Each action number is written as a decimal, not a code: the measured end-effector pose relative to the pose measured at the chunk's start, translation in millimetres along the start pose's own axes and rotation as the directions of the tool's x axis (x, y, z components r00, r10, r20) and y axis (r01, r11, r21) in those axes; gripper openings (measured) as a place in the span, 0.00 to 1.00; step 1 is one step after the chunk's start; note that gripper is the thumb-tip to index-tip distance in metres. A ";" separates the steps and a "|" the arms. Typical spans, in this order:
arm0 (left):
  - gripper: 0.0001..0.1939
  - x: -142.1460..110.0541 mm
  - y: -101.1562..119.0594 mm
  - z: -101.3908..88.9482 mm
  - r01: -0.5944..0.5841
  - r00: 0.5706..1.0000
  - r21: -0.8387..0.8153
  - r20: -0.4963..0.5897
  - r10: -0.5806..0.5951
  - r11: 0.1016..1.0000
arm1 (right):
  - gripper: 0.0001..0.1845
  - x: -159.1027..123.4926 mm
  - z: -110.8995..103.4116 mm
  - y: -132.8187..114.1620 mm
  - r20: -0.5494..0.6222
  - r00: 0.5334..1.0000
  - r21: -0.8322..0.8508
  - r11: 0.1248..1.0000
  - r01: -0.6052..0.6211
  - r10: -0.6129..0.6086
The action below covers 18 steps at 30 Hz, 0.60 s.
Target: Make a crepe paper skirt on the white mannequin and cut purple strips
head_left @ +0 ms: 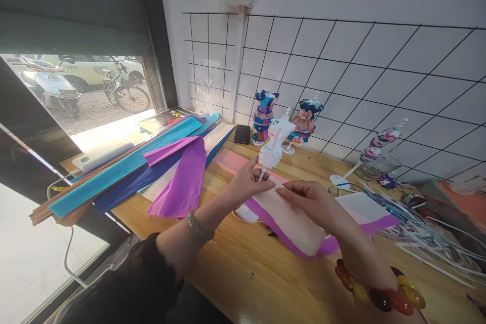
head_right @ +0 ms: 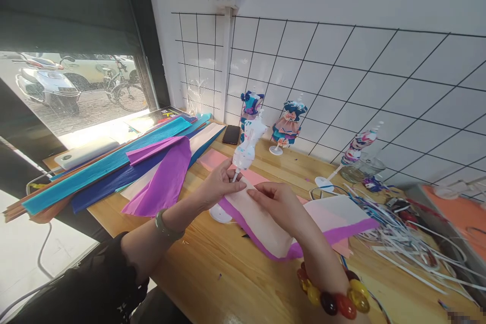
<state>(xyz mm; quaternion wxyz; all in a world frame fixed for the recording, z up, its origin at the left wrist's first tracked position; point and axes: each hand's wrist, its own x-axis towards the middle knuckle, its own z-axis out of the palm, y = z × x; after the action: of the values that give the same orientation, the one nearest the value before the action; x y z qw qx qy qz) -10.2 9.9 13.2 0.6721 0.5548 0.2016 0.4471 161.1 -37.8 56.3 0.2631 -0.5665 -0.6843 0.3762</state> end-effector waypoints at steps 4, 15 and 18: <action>0.28 0.7 -1.6 -0.4 -0.006 1.000 0.010 0.020 0.006 1.000 | 0.22 0.0 0.3 -1.1 -0.071 0.997 0.045 0.998 -0.032 0.035; 0.29 0.7 -0.6 -0.5 0.001 1.000 0.038 -0.002 -0.001 0.999 | 0.19 0.1 0.0 -4.2 -0.234 0.971 0.110 0.992 0.063 -0.036; 0.29 -0.1 1.0 -0.5 0.004 1.000 0.020 0.012 -0.004 1.000 | 0.24 1.0 -1.0 -1.1 -0.196 0.979 0.068 0.996 0.060 -0.045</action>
<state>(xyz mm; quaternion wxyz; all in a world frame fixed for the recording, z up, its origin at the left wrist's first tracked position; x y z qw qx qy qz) -11.0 10.1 13.9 0.6686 0.5638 0.2029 0.4403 161.1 -36.7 57.6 0.3594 -0.5722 -0.6557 0.3369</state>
